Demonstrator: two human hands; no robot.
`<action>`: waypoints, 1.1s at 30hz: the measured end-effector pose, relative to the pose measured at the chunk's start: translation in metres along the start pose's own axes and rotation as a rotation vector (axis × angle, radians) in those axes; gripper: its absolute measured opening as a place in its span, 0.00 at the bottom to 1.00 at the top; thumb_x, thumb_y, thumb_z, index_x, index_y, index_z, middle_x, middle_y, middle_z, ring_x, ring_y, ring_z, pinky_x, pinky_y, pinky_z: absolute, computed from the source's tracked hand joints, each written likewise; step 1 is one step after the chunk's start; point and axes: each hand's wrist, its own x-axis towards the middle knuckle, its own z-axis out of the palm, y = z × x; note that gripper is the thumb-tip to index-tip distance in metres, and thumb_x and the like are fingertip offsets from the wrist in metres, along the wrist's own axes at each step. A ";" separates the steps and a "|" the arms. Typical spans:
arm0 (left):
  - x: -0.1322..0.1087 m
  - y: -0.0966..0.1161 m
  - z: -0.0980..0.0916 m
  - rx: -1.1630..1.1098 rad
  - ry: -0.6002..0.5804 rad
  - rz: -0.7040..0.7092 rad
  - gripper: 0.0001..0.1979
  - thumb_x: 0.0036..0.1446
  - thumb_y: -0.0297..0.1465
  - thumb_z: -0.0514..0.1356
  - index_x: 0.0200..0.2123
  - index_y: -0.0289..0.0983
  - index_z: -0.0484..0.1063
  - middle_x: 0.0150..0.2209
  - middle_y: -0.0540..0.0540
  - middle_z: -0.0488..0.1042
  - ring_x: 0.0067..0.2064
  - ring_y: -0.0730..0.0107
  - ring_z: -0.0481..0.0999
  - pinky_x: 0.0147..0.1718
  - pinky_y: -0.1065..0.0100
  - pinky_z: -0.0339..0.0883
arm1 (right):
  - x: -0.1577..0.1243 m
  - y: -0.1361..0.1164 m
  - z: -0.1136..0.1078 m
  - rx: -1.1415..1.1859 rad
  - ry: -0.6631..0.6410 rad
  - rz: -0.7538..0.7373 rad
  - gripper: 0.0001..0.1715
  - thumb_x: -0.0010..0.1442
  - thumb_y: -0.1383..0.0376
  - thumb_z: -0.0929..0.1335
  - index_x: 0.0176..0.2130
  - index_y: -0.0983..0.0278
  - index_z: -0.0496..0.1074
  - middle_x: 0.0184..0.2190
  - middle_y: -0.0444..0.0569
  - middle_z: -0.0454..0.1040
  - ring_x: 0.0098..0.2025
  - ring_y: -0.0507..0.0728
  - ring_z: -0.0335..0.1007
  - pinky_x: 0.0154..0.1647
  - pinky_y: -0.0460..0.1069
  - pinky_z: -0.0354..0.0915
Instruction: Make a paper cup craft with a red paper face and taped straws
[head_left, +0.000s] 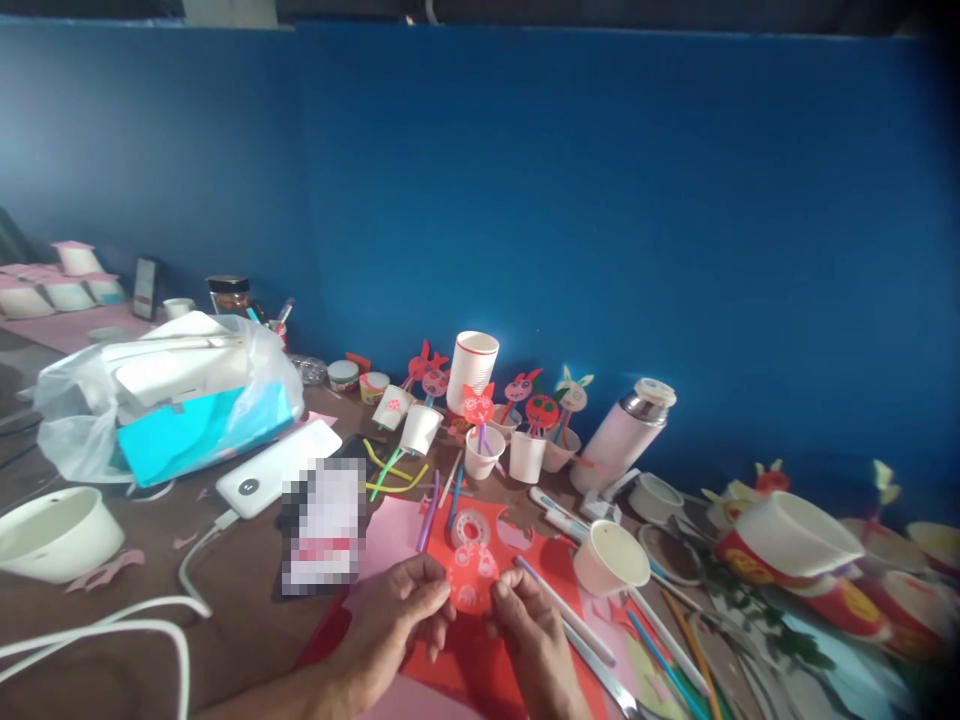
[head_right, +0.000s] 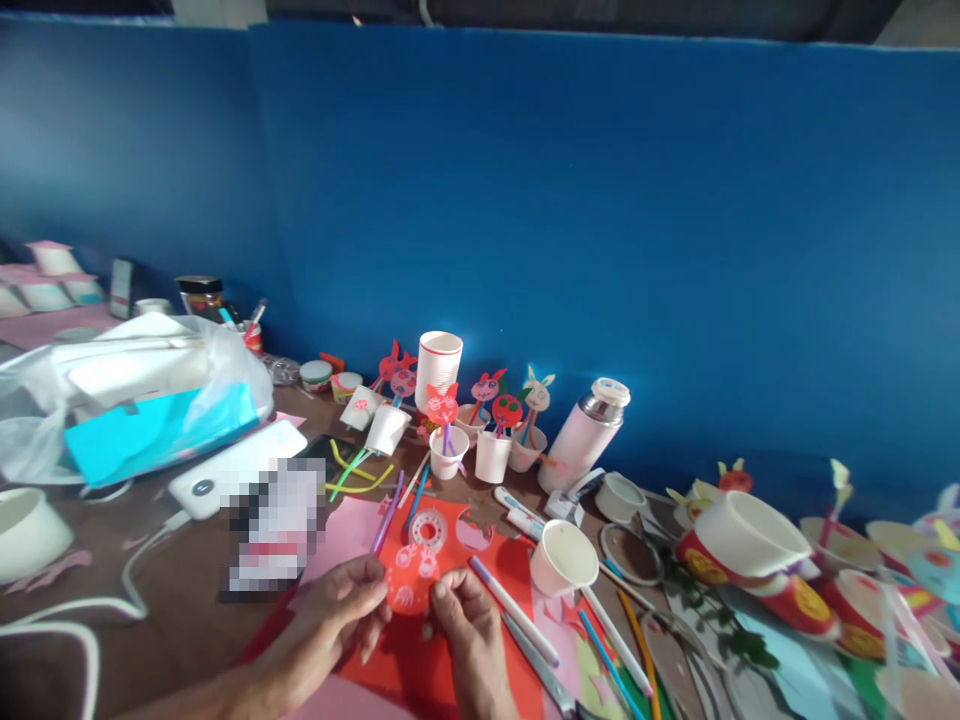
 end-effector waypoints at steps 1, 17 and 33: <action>0.000 0.000 0.000 -0.009 -0.002 -0.007 0.13 0.51 0.37 0.62 0.29 0.34 0.64 0.23 0.49 0.71 0.18 0.79 0.65 0.17 0.75 0.58 | 0.000 0.001 -0.001 0.010 0.004 0.002 0.15 0.53 0.57 0.72 0.28 0.65 0.67 0.19 0.39 0.68 0.21 0.47 0.62 0.25 0.42 0.56; 0.000 0.006 0.009 -0.042 0.049 -0.106 0.19 0.42 0.43 0.67 0.25 0.34 0.65 0.21 0.50 0.69 0.17 0.80 0.62 0.15 0.76 0.56 | 0.003 0.005 0.001 0.016 0.082 -0.001 0.20 0.45 0.53 0.74 0.25 0.64 0.66 0.14 0.39 0.67 0.15 0.48 0.60 0.19 0.43 0.54; -0.001 0.003 0.005 -0.048 0.016 -0.112 0.15 0.48 0.39 0.64 0.27 0.34 0.64 0.22 0.51 0.70 0.18 0.80 0.64 0.17 0.76 0.57 | -0.002 -0.001 0.000 0.005 0.030 0.001 0.17 0.51 0.56 0.72 0.27 0.65 0.66 0.16 0.40 0.69 0.17 0.47 0.61 0.21 0.42 0.55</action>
